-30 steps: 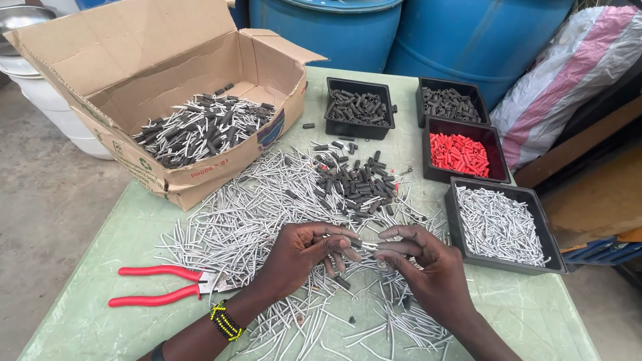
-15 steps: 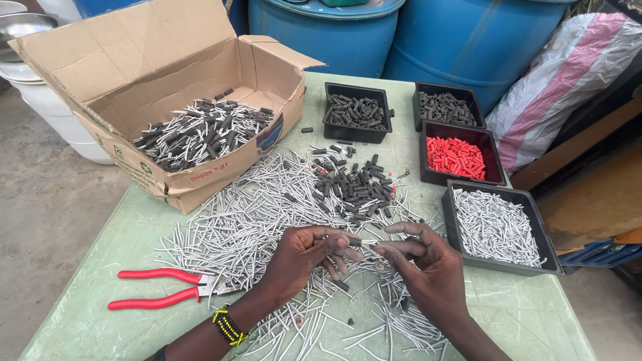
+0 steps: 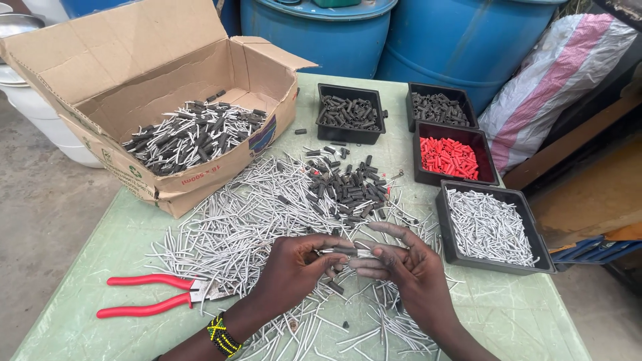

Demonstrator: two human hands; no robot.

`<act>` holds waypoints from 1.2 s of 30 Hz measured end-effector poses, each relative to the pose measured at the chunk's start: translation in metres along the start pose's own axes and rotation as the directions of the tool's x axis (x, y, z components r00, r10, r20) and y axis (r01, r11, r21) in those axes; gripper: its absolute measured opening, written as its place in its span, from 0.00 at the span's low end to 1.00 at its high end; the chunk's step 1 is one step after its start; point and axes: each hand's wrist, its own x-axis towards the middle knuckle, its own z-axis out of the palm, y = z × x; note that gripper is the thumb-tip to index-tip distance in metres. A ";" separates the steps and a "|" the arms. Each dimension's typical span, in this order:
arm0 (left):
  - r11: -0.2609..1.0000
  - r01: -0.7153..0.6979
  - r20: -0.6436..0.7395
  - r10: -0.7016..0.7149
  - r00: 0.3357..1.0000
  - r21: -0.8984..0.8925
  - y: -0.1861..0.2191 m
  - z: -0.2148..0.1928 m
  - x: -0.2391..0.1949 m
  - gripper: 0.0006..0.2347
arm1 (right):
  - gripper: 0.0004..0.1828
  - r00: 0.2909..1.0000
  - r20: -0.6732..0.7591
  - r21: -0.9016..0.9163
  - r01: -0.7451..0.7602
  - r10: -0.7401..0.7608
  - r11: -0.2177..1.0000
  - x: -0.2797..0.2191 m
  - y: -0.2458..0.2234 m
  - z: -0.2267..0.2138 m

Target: Assembling metal clips by sliding plastic sleeves onto them and sorting them into containers.

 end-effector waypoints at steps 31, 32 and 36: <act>0.997 -0.008 -0.080 0.013 0.997 0.073 -0.003 -0.006 0.008 0.08 | 0.06 0.793 0.334 -0.762 0.545 -0.510 0.349 -0.003 0.001 -0.008; 0.998 0.052 -0.088 -0.055 0.995 -0.030 -0.005 -0.004 0.009 0.09 | 0.13 0.808 0.311 -0.777 0.519 -0.500 0.355 -0.004 0.006 -0.008; 0.994 0.044 -0.068 -0.051 0.996 -0.103 -0.008 -0.004 0.008 0.10 | 0.11 0.848 0.315 -0.778 0.488 -0.426 0.396 -0.004 0.009 -0.006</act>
